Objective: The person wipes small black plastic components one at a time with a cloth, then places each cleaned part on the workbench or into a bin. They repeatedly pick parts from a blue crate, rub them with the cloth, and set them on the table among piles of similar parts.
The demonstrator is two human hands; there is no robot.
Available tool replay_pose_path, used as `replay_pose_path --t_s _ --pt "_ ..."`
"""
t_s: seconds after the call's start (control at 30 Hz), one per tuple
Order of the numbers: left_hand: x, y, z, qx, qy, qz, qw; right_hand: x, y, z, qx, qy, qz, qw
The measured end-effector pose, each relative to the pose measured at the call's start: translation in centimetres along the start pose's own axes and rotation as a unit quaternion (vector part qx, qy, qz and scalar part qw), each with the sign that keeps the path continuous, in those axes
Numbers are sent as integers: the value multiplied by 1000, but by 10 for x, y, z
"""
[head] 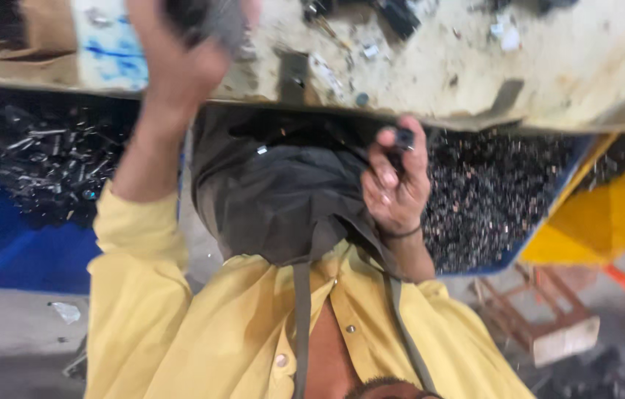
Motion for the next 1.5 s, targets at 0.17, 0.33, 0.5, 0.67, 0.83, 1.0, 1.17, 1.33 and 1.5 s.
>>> replay_pose_path --t_s 0.17,0.33,0.5,0.67,0.83,1.0,1.17,1.33,1.5 --pt "44 -66 -57 380 184 27 906 3 -42 14 455 258 -30 852" --pt "25 -95 -105 112 37 160 980 -2 -93 28 692 410 105 585" --pt "45 -98 -103 36 5 221 975 -2 -116 25 760 347 92 542" --pt "47 -105 -103 -46 -21 367 929 -5 -114 29 767 272 175 554" --pt "33 -71 -119 -132 12 368 920 -15 -94 12 755 199 182 597" --pt "61 28 -148 -547 180 237 783 -23 -54 12 192 170 -81 963" --pt "26 2 -118 -547 90 147 819 -23 -46 -4 185 -97 78 975" --pt "-54 -69 -33 -493 -19 157 856 -9 -42 2 164 -123 54 977" --pt "-65 -59 -23 -504 -102 180 838 6 -45 7 46 -125 235 963"
Point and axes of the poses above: each hand's wrist, its own x-axis away from the middle knuckle, its own y-axis out of the back of the hand, z = x × y, the point moved 3 cm from there along -x, towards the middle knuckle, and after that the axes turned 15 degrees about -y, right-handed, at the moved point
